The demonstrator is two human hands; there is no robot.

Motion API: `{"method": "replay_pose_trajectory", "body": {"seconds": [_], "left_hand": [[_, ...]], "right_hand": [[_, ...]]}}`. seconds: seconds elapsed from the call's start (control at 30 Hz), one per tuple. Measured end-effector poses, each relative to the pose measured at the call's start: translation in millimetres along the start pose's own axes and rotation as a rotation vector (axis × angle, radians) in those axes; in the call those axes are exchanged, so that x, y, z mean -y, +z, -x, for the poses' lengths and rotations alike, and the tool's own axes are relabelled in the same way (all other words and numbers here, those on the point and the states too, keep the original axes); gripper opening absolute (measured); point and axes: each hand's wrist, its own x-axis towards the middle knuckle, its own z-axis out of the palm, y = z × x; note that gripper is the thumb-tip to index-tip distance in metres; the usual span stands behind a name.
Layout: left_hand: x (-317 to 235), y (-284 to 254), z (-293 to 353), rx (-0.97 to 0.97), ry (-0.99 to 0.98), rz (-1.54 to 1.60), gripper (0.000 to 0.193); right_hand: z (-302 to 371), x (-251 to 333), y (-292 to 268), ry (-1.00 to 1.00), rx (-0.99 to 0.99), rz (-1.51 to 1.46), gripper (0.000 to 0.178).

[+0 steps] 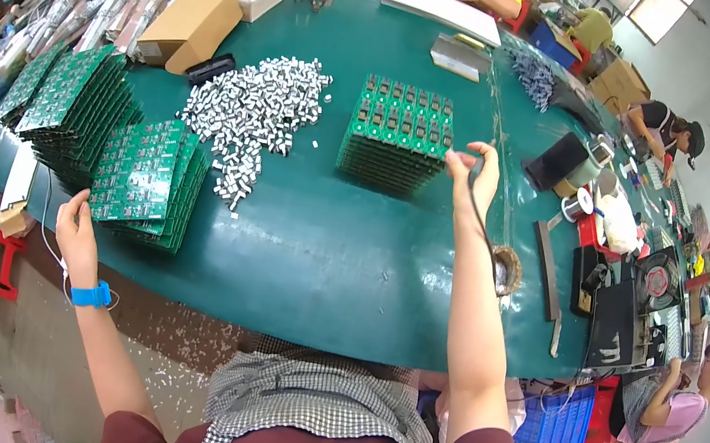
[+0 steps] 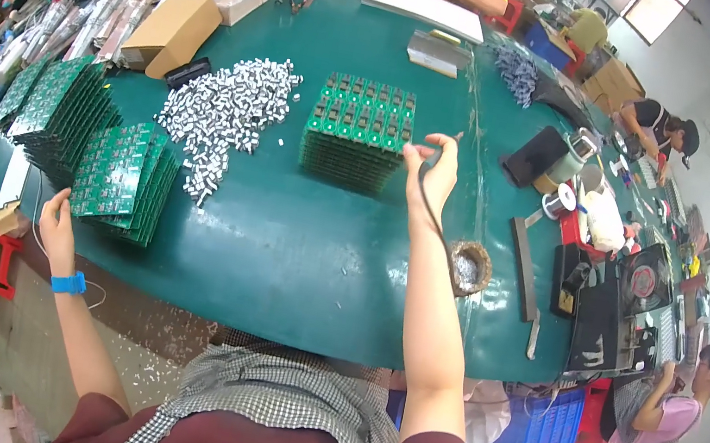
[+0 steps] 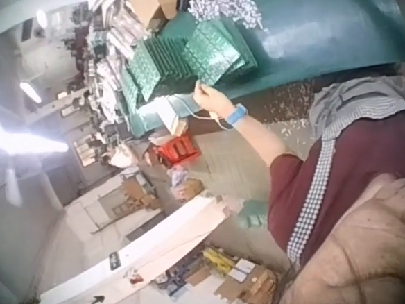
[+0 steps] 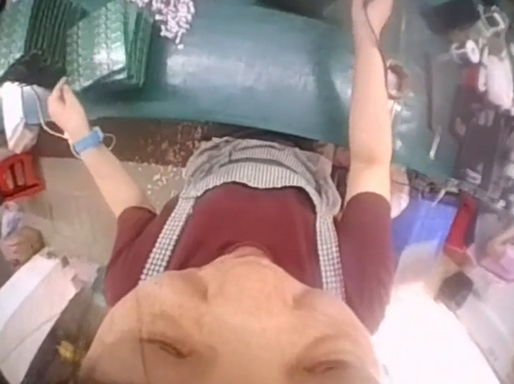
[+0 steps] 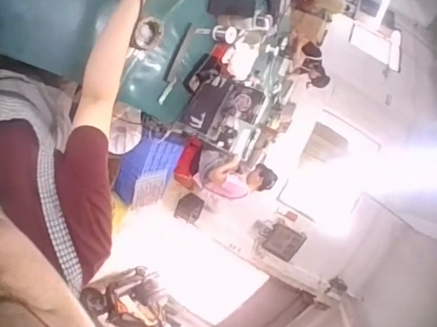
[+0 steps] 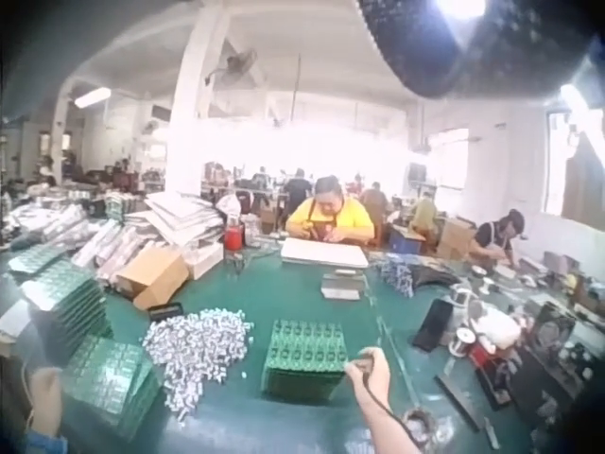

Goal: The person solders electronic components onto a printed circuit board using a soldering iron and solder wire.

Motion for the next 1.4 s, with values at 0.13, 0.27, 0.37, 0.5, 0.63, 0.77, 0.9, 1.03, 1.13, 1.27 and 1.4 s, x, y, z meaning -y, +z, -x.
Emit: {"method": "replay_pose_trajectory", "body": {"seconds": [0.13,0.27,0.37,0.5,0.63,0.77,0.9,1.03,1.13,1.27,1.4], "left_hand": [[-14,-7,14,-0.195,0.151,-0.193,0.026],[-81,4,71,-0.039,-0.027,0.11,0.028],[-156,77,137,0.359,0.306,0.088,0.031],[-179,171,180,0.578,0.798,0.087,0.042],[-198,163,221,1.216,0.927,0.221,0.044],[-172,113,224,1.668,0.692,0.647,0.038],[-174,89,185,0.939,-0.101,0.669,0.031],[-193,72,189,0.548,0.179,0.69,0.028],[-183,73,189,0.29,1.024,0.511,0.038],[-175,80,196,0.316,1.025,0.447,0.033],[-172,96,199,0.418,0.898,0.458,0.035]], "right_hand": [[-6,12,0,0.096,-0.068,-0.5,0.037],[7,57,-30,-0.036,-0.03,-0.562,0.037],[24,83,-68,-0.064,-0.04,-0.551,0.032],[52,105,-97,-0.034,0.011,-0.565,0.028],[67,99,-132,-0.037,-0.038,-0.504,0.027],[76,94,-158,-0.021,-0.027,-0.458,0.026],[88,82,-151,0.153,0.224,-0.429,0.025],[110,64,-129,0.358,0.449,-0.397,0.027],[126,55,-121,0.477,0.493,-0.421,0.025],[146,49,-118,0.389,0.489,-0.242,0.018],[174,29,-125,0.254,0.431,-0.105,0.016]]}}
